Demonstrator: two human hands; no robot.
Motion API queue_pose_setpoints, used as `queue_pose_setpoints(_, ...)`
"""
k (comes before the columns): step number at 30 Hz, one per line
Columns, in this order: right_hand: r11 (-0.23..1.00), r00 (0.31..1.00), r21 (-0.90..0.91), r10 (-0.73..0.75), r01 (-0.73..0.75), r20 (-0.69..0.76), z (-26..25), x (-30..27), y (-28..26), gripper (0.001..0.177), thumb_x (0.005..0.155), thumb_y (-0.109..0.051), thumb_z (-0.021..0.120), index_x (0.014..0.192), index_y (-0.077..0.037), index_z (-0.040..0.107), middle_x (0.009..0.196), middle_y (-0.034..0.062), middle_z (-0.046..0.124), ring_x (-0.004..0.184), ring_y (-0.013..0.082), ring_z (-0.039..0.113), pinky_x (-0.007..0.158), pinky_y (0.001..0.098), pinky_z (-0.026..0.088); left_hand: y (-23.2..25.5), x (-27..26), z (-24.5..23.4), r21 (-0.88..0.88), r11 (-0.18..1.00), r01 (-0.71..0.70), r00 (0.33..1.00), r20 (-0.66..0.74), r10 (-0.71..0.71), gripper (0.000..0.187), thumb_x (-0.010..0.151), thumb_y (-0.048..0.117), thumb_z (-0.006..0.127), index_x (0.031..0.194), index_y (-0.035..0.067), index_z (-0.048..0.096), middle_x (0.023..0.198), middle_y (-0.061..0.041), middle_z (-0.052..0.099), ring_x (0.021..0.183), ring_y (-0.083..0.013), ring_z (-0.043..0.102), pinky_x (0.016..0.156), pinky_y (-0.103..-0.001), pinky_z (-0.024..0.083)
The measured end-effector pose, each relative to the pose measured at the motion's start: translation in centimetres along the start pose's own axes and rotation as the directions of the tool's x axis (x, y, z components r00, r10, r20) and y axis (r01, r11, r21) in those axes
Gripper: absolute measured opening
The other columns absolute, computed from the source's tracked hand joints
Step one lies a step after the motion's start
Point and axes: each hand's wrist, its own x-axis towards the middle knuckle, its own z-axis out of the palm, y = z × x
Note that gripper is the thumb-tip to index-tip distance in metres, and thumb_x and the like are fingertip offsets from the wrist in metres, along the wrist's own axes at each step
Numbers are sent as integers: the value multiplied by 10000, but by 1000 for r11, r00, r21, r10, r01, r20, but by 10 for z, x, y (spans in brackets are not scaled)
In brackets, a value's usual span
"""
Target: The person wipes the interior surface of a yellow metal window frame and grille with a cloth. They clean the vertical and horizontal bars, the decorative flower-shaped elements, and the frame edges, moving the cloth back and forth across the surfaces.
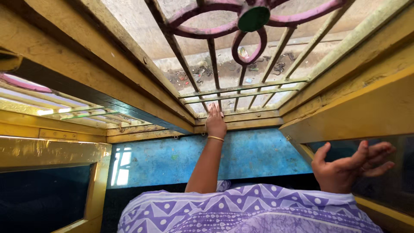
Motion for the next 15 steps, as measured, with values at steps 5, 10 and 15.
queue_pose_setpoints(5,999,999,40,15,-16,29,-2,14,4,957,1037,-277,681,1663,3,13,1739,363,51,1622,536,4,1210,733,-59,30,-51,-26,40,999,13,1000,-1,-13,560,903,95,474,1451,-22,455,1531,-205,479,1405,-423,450,1196,-466,348)
queue_pose_setpoints(10,999,993,-42,28,-23,112,7,7,9,980,1053,-325,677,1661,-27,-32,1713,405,-15,1596,562,-55,1174,752,-82,59,-44,-29,-437,899,12,1000,-5,-15,683,885,45,401,1566,-1,417,1624,-215,415,1356,-441,497,1060,-512,490)
queue_pose_setpoints(15,998,992,-70,16,-7,128,16,7,12,1006,1053,-340,666,1686,-52,-60,1708,408,-53,1592,557,-78,1184,752,-83,74,4,-4,121,991,63,970,227,-90,678,890,144,459,1526,-52,331,1629,-206,350,1363,-362,482,854,-507,533)
